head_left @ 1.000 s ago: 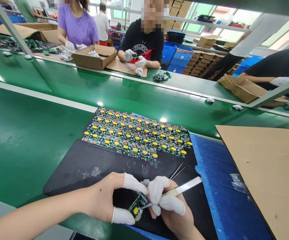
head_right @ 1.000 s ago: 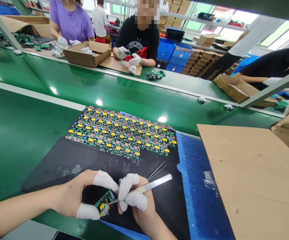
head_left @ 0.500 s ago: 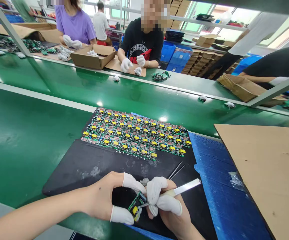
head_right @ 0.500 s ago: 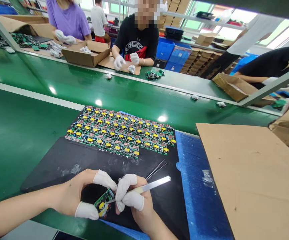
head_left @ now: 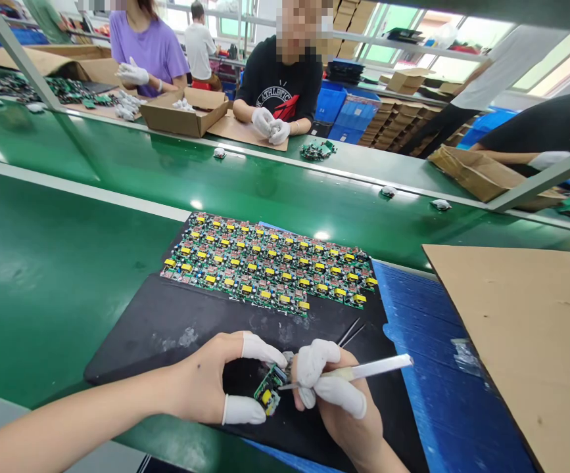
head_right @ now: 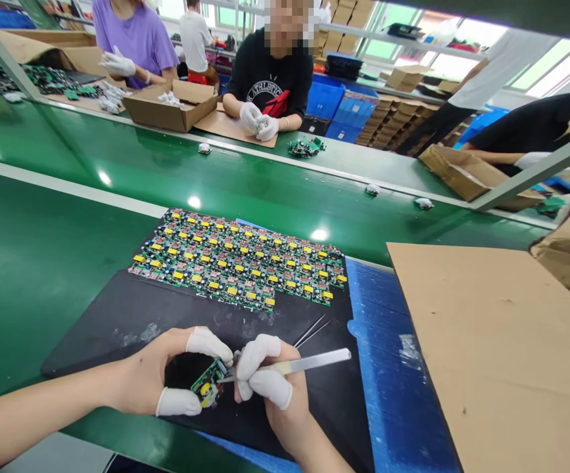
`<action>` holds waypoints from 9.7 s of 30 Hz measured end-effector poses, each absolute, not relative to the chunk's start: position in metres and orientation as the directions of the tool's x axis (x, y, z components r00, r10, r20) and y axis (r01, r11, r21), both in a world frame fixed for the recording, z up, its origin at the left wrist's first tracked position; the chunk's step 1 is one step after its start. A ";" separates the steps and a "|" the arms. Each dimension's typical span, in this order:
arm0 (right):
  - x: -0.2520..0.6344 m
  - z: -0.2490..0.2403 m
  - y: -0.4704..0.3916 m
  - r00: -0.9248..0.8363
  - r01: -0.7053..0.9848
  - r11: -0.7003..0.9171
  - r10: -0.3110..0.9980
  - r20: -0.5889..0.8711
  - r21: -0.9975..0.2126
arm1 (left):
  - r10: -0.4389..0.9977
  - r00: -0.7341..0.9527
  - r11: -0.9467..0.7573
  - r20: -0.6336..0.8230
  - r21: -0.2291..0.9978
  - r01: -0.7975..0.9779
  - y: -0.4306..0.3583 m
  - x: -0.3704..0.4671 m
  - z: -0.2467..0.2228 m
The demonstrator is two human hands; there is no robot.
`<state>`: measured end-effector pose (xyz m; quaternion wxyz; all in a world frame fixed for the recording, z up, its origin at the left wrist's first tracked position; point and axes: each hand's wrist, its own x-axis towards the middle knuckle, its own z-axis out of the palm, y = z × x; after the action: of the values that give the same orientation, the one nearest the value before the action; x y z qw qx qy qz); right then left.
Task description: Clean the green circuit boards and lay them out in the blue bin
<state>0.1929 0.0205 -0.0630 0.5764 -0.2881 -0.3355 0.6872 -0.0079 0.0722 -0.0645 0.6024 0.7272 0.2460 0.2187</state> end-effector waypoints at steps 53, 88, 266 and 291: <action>0.195 -0.064 0.012 -0.209 -0.328 -0.076 0.978 -0.006 -0.942 | 0.564 0.808 -0.372 0.171 0.926 0.064 0.074 -0.006 -0.062; 0.196 -0.066 0.013 -0.232 -0.378 -0.119 0.972 -0.031 -0.918 | 0.532 0.828 -0.378 0.178 0.925 0.044 0.076 -0.006 -0.061; 0.189 -0.059 0.003 -0.064 0.039 0.485 0.874 0.482 -0.874 | 0.627 0.778 0.112 -0.028 0.992 -0.055 0.078 -0.002 -0.083; 0.194 -0.053 0.001 -0.080 0.028 0.468 0.882 0.465 -0.883 | 0.625 0.780 0.105 -0.026 0.993 -0.051 0.076 -0.004 -0.086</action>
<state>0.1938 0.0009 -0.0527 0.5756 -0.3586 -0.6346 0.3707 -0.0041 0.0758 -0.0860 0.7067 0.6249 0.2298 0.2392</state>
